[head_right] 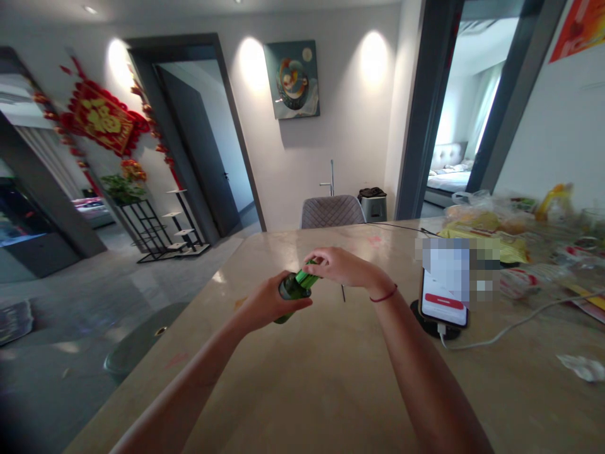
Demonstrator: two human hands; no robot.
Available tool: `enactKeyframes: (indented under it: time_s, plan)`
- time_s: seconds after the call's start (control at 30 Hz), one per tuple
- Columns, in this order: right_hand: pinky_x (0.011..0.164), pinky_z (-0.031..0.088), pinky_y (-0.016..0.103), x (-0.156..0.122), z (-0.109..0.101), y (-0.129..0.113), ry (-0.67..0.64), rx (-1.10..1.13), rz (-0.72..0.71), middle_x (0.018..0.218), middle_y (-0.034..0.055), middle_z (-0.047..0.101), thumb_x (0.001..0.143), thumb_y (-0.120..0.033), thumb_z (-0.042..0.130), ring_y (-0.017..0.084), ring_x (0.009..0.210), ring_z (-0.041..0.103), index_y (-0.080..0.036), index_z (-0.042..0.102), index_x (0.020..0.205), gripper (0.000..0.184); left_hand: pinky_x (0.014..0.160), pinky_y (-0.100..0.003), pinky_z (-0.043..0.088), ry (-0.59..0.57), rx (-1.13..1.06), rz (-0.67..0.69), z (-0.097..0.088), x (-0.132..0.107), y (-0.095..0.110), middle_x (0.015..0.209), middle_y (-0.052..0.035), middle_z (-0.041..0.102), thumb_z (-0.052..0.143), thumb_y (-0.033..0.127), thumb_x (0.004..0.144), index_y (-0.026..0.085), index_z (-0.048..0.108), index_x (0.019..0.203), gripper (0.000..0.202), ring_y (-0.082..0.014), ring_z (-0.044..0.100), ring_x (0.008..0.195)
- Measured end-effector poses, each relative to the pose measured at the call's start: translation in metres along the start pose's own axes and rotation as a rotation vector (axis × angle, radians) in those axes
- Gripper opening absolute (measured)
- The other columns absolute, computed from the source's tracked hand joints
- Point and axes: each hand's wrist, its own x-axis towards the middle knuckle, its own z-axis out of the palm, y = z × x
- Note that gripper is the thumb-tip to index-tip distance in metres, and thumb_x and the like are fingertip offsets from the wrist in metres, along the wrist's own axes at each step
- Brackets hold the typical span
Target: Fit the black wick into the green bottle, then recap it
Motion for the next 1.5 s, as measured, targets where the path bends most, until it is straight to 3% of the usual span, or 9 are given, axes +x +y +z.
enactKeyframes:
  time_s: [0.37, 0.73, 0.83, 0.93, 1.03, 1.17, 1.33, 1.43, 1.5]
  plan:
    - [0.075, 0.049, 0.029, 0.009, 0.004, 0.021, 0.021, 0.232, -0.052, 0.098, 0.0086, 0.062, 0.073, -0.025, 0.06, 0.014, 0.082, 0.061, -0.012, 0.055, 0.101, 0.031, 0.055, -0.024, 0.038, -0.031, -0.066, -0.008, 0.002, 0.008, -0.01, 0.072, -0.0017, 0.062, 0.066, 0.058, 0.054, 0.019, 0.06, 0.095, 0.057, -0.016, 0.055, 0.064]
    - [0.088, 0.045, 0.031, 0.007, 0.006, 0.009, -0.016, 0.248, -0.228, 0.106, 0.0092, 0.058, 0.071, -0.013, 0.058, 0.015, 0.095, 0.059, -0.013, 0.055, 0.085, 0.014, 0.057, -0.024, 0.04, -0.064, -0.113, 0.037, 0.001, 0.012, -0.022, 0.075, -0.0011, 0.062, 0.066, 0.055, 0.056, 0.017, 0.06, 0.093, 0.054, -0.0141, 0.054, 0.065]
    - [0.09, 0.045, 0.032, 0.008, 0.01, 0.013, 0.02, 0.232, -0.19, 0.123, 0.011, 0.049, 0.073, -0.023, 0.061, 0.017, 0.102, 0.057, -0.014, 0.054, 0.099, 0.029, 0.059, -0.024, 0.041, -0.092, -0.13, 0.036, 0.001, 0.014, -0.024, 0.076, -0.0017, 0.062, 0.065, 0.055, 0.057, 0.016, 0.059, 0.094, 0.054, -0.0147, 0.055, 0.068]
    - [0.089, 0.044, 0.033, 0.009, 0.014, 0.013, 0.19, 0.074, -0.051, 0.137, 0.0141, 0.034, 0.075, -0.04, 0.059, 0.022, 0.112, 0.051, -0.017, 0.042, 0.123, 0.056, 0.06, -0.025, 0.042, -0.106, -0.139, 0.03, 0.002, 0.015, -0.026, 0.077, -0.0021, 0.062, 0.065, 0.055, 0.058, 0.017, 0.059, 0.095, 0.053, -0.0152, 0.056, 0.068]
    - [0.084, 0.044, 0.034, 0.009, 0.016, 0.006, 0.218, -0.155, 0.09, 0.121, 0.0148, 0.053, 0.082, -0.05, 0.046, 0.024, 0.103, 0.056, -0.015, 0.051, 0.117, 0.05, 0.06, -0.025, 0.042, -0.115, -0.146, 0.022, 0.004, 0.014, -0.027, 0.077, -0.0026, 0.062, 0.065, 0.054, 0.058, 0.016, 0.059, 0.095, 0.053, -0.0155, 0.056, 0.068]
    - [0.07, 0.045, 0.03, 0.007, 0.016, -0.003, 0.116, -0.299, 0.148, 0.087, 0.0086, 0.066, 0.084, -0.044, 0.044, 0.02, 0.077, 0.062, -0.016, 0.06, 0.102, 0.036, 0.06, -0.025, 0.042, -0.112, -0.132, 0.024, 0.004, 0.013, -0.028, 0.077, -0.0023, 0.062, 0.065, 0.055, 0.057, 0.017, 0.059, 0.094, 0.054, -0.0157, 0.055, 0.068]
    - [0.078, 0.044, 0.03, 0.001, 0.017, 0.001, 0.118, -0.194, -0.022, 0.111, 0.0111, 0.059, 0.075, -0.021, 0.056, 0.018, 0.09, 0.059, -0.015, 0.043, 0.121, 0.048, 0.06, -0.025, 0.041, -0.104, -0.099, 0.026, 0.004, 0.013, -0.027, 0.076, -0.0016, 0.062, 0.065, 0.057, 0.056, 0.017, 0.058, 0.091, 0.053, -0.0154, 0.055, 0.068]
    - [0.079, 0.044, 0.03, 0.004, 0.019, 0.004, 0.177, -0.155, -0.011, 0.123, 0.0134, 0.051, 0.071, -0.026, 0.062, 0.02, 0.097, 0.057, -0.016, 0.039, 0.124, 0.058, 0.059, -0.025, 0.04, -0.109, -0.082, 0.017, 0.003, 0.012, -0.026, 0.075, -0.0015, 0.062, 0.064, 0.058, 0.056, 0.017, 0.059, 0.092, 0.054, -0.0156, 0.055, 0.067]
    - [0.074, 0.045, 0.029, 0.008, 0.021, 0.006, 0.221, -0.182, 0.09, 0.113, 0.0132, 0.057, 0.073, -0.037, 0.061, 0.021, 0.091, 0.06, -0.016, 0.042, 0.121, 0.055, 0.059, -0.025, 0.04, -0.117, -0.077, 0.016, 0.002, 0.012, -0.025, 0.076, -0.0016, 0.062, 0.064, 0.058, 0.056, 0.018, 0.059, 0.094, 0.056, -0.0157, 0.055, 0.068]
